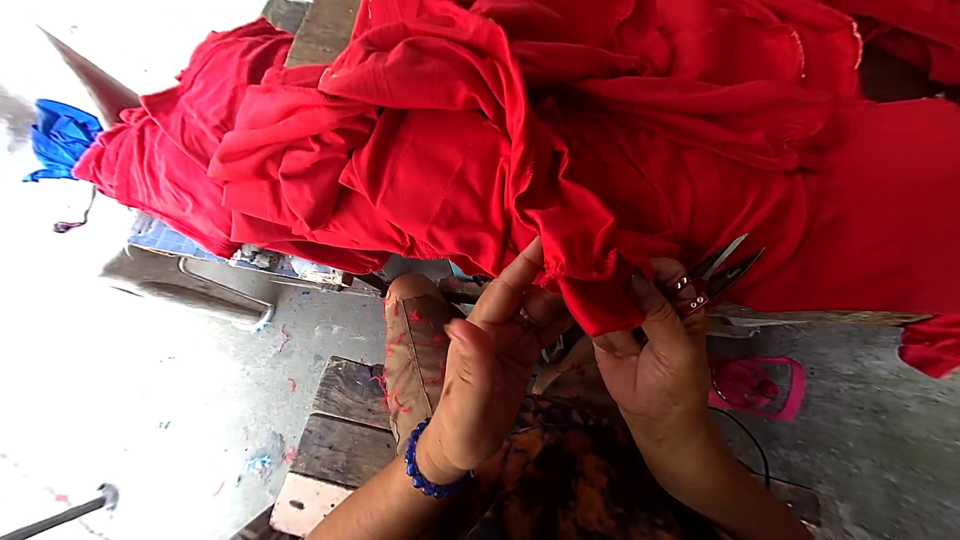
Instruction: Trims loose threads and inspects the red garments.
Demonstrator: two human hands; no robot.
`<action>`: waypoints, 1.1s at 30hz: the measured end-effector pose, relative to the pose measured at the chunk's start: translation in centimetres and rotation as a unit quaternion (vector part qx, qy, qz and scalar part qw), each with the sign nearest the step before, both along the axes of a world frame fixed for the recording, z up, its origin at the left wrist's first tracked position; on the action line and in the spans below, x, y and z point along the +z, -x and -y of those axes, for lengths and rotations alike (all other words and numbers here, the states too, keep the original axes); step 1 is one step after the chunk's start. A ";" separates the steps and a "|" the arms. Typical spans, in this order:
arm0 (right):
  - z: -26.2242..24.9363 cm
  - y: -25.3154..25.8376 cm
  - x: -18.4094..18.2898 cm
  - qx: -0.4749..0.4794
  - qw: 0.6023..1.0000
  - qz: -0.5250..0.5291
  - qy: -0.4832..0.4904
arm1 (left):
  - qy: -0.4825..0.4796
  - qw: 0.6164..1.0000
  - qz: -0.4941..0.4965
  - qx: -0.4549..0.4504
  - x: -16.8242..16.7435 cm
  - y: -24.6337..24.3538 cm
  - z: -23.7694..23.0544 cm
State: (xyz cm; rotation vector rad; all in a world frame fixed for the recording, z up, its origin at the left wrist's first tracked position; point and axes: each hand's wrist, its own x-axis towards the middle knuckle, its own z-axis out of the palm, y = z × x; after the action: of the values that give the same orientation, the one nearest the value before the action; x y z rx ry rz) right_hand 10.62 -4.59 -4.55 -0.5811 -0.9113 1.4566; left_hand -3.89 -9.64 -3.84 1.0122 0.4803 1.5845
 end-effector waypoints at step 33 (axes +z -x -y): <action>-15.9 -10.5 2.6 -0.253 0.680 0.673 -0.145 | -0.066 0.763 -0.605 0.218 11.1 10.6 -21.2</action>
State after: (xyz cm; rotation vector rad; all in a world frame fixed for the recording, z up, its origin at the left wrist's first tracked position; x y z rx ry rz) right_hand 21.14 11.32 -1.93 -1.5749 -1.8452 0.1212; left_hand -14.51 11.52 7.28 2.1154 1.5863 1.1322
